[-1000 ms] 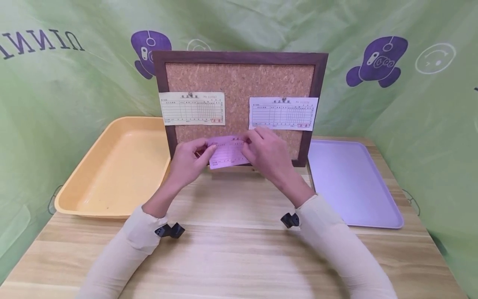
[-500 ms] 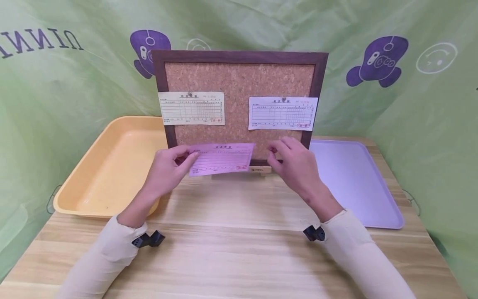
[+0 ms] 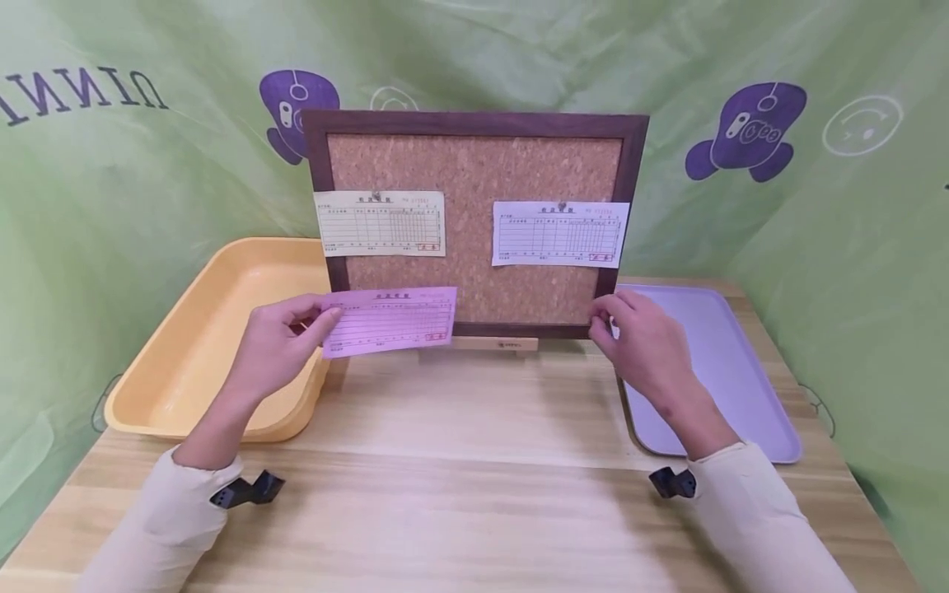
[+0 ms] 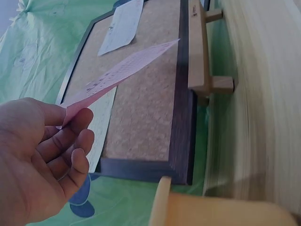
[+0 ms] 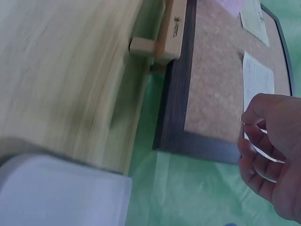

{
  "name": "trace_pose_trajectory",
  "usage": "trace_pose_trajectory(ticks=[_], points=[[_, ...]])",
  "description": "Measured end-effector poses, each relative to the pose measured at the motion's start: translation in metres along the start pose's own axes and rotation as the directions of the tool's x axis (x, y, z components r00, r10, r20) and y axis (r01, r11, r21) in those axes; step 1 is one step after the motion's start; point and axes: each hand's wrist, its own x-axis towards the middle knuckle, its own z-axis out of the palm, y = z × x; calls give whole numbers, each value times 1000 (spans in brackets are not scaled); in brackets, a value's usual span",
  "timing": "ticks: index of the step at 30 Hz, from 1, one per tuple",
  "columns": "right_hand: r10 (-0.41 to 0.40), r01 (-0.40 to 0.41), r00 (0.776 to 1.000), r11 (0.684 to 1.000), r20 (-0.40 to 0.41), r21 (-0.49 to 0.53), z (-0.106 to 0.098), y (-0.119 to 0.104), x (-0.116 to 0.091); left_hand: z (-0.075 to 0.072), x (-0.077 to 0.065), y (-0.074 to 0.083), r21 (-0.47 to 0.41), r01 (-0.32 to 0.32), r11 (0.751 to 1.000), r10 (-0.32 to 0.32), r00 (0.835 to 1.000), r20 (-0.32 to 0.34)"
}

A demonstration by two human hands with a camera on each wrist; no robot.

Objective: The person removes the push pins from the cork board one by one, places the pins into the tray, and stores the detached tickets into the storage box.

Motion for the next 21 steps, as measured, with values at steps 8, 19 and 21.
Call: trace_pose_trajectory(ticks=[8,19,21], points=[[34,-32,999,999,38,-34,-11,20,-13,-23,-6,-12,-3,41,999,-41,997,-66],[175,-162,969,983,175,-87,-19,46,-25,-54,-12,-29,-59,136,989,-143,978,-154],[203,-187,959,978,199,-93,-20,50,-27,-58,-12,-34,-74,156,985,-166,973,-160]])
